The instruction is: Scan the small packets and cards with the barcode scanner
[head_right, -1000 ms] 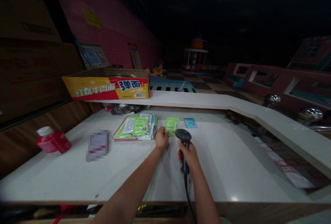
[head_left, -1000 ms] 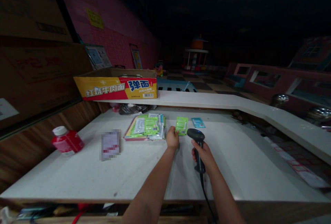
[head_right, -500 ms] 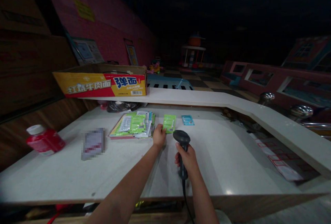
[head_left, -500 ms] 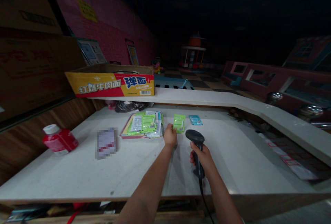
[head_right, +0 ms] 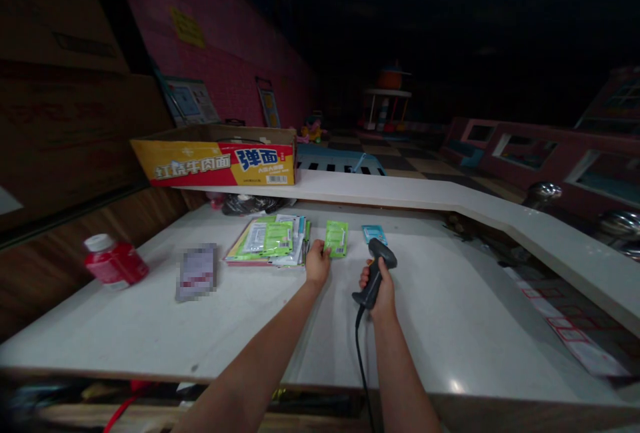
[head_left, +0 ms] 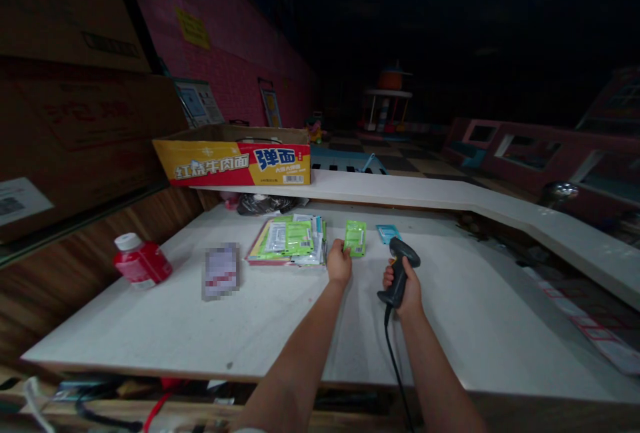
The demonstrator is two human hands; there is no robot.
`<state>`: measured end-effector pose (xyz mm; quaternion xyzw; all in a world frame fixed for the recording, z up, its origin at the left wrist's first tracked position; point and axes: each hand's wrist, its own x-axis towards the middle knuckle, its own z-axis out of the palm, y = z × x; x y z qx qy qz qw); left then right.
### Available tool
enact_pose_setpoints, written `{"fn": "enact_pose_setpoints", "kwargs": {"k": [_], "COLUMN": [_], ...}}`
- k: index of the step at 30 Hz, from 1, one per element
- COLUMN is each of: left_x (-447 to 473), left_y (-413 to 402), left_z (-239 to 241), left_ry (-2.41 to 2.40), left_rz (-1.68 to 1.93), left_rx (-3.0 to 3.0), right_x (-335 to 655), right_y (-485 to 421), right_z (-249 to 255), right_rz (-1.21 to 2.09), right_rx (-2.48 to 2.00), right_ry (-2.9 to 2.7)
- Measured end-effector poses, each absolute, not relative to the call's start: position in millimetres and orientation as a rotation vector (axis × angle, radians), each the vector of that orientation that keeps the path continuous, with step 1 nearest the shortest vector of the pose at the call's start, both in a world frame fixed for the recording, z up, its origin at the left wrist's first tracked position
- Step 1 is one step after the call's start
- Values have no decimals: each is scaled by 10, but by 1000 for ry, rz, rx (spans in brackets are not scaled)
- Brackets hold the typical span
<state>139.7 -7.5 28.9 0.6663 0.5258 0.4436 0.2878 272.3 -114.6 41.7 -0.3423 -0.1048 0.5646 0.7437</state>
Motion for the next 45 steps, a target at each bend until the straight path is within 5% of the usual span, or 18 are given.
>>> {"fn": "enact_pose_setpoints", "kwargs": {"k": [10, 17, 32, 45], "left_x": [1218, 341, -164, -75], "left_y": [-375, -39, 346, 153], "left_z": [542, 1113, 1055, 919], "left_ry": [1293, 1886, 2389, 1830], "left_rz": [1225, 1564, 1156, 839], "left_rx": [1992, 1785, 1780, 2548], "right_x": [2739, 2779, 2775, 2781], "right_y": [-1151, -1166, -1151, -1155], "right_z": [338, 318, 322, 328], "right_rz": [1253, 1290, 1330, 1356], "right_rx": [-668, -621, -606, -553], "right_ry": [-241, -210, -181, -100]}}
